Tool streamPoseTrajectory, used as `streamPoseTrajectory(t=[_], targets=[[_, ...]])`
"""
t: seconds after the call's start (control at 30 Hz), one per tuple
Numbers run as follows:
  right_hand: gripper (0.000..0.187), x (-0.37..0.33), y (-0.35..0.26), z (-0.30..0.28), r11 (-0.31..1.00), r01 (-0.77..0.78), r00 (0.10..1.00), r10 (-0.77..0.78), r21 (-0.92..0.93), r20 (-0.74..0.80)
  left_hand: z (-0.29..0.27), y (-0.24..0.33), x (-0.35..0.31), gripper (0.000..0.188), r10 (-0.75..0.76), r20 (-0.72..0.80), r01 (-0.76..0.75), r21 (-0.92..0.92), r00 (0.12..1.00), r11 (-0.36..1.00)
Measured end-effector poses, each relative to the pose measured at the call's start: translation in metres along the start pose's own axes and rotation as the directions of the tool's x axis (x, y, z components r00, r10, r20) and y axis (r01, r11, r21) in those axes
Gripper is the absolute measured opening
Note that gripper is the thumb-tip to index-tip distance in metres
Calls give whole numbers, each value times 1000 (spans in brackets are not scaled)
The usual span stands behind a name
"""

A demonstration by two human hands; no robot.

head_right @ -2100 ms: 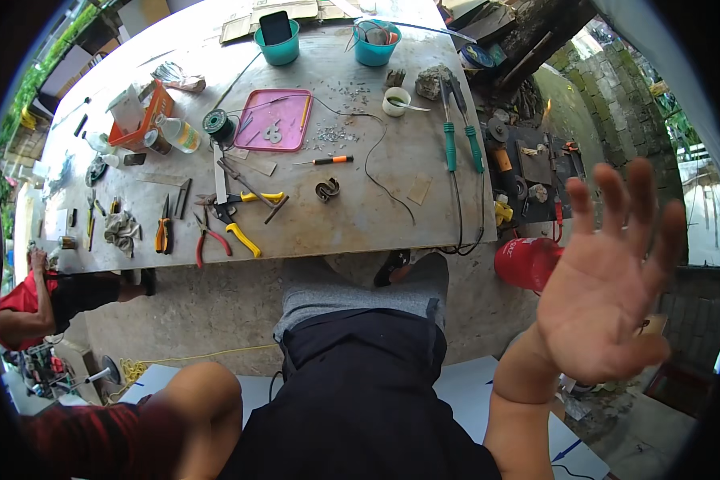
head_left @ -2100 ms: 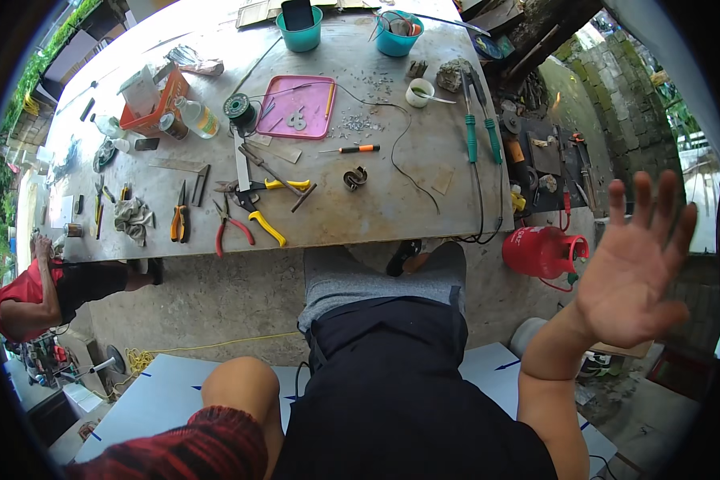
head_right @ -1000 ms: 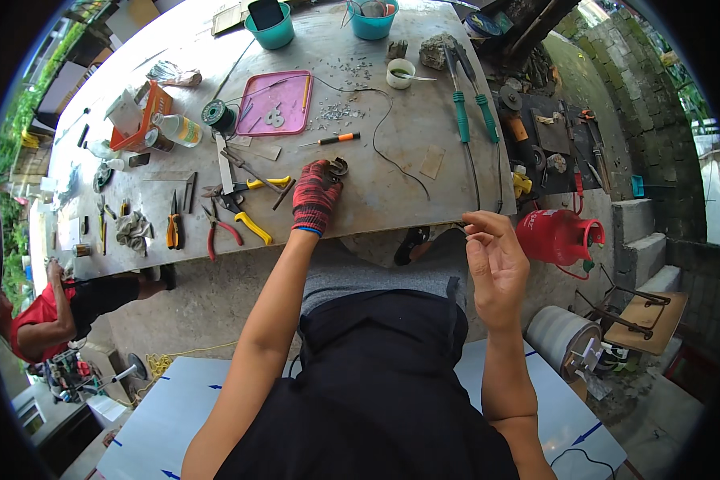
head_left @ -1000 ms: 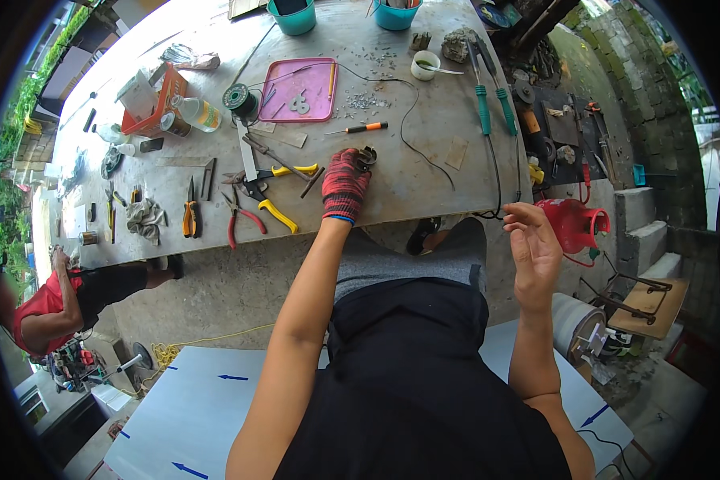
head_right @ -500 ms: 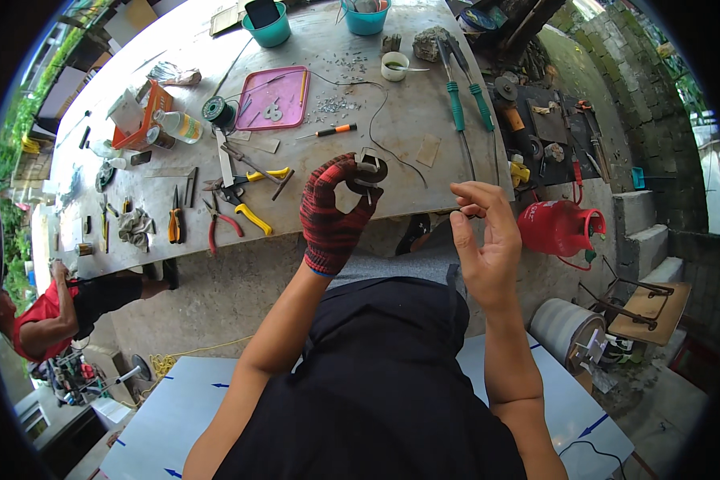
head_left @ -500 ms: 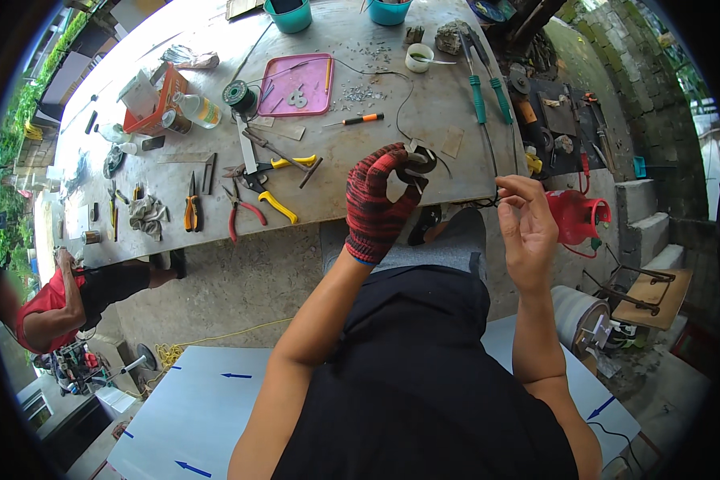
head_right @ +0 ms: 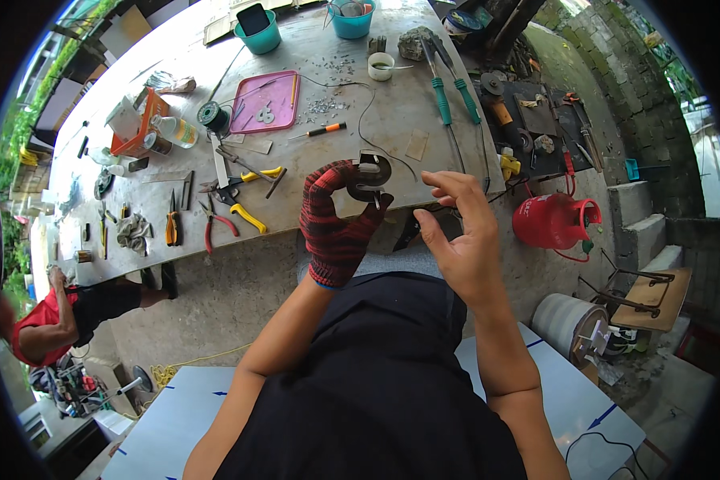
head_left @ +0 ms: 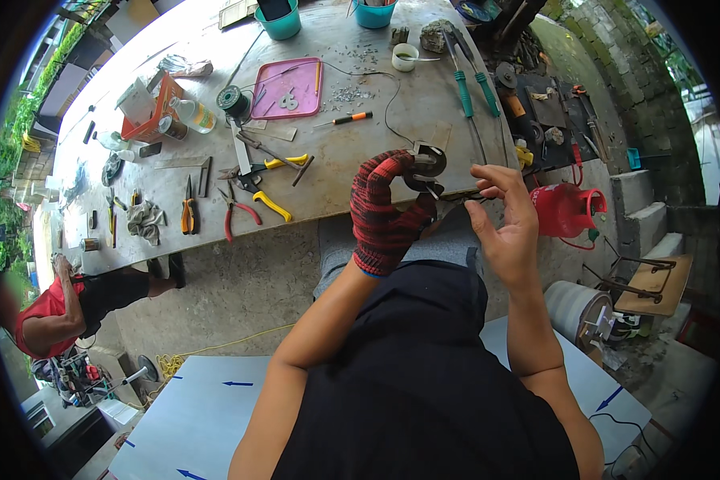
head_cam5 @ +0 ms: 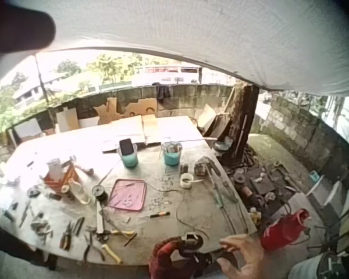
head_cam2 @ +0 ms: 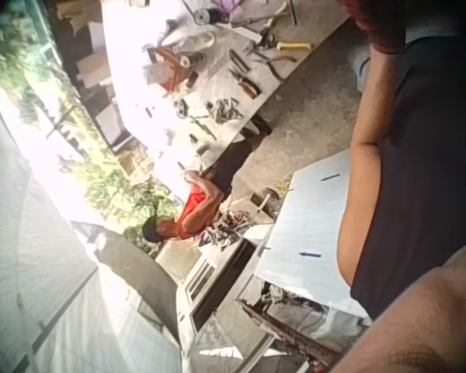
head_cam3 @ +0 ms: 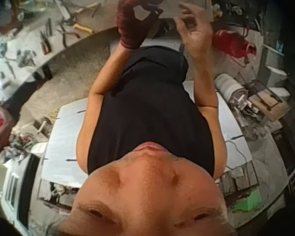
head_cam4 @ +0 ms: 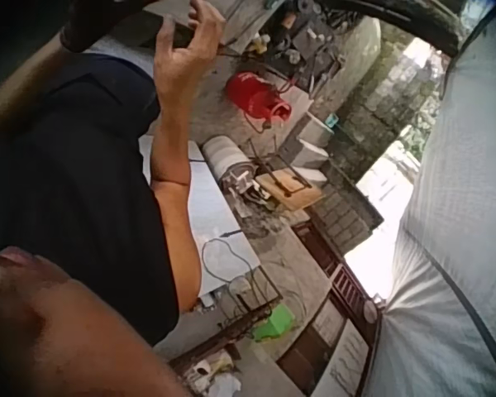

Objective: The person assembles a small metal component by inserting a thin metal rod into a cylindrical part. They repeatedly pick up a metal file to smooth the edges of the rod and the part, then reinsert the rod to check the fit. The process involves alternating between filing and testing the assembly on a cluttered workbench.

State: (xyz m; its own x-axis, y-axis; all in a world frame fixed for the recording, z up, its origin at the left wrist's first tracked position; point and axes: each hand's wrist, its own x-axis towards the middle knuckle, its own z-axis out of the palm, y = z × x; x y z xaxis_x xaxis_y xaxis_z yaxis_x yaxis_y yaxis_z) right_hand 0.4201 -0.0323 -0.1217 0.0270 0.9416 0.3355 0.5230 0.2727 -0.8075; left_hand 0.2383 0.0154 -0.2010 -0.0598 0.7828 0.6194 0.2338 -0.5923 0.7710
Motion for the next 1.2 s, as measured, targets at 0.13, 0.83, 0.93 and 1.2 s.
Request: streamPoseTrajectory(t=[0.13, 0.83, 0.93, 1.2], targets=[[46, -1, -6, 1, 999, 32, 999, -31, -25, 23, -1, 6, -2, 59, -6, 15, 6, -24, 1000, 1000], [49, -2, -6, 1, 998, 50, 999, -50, -26, 17, -4, 25, -23, 67, -280, 98, 290, -110, 955, 951], [49, -2, -6, 2, 998, 47, 999, -46, -30, 25, 2, 23, -23, 64, -242, 16, 242, -133, 970, 961], [47, -2, -4, 4, 999, 32, 999, -31, -25, 38, 0, 35, -28, 64, -379, 105, 392, -178, 920, 903]])
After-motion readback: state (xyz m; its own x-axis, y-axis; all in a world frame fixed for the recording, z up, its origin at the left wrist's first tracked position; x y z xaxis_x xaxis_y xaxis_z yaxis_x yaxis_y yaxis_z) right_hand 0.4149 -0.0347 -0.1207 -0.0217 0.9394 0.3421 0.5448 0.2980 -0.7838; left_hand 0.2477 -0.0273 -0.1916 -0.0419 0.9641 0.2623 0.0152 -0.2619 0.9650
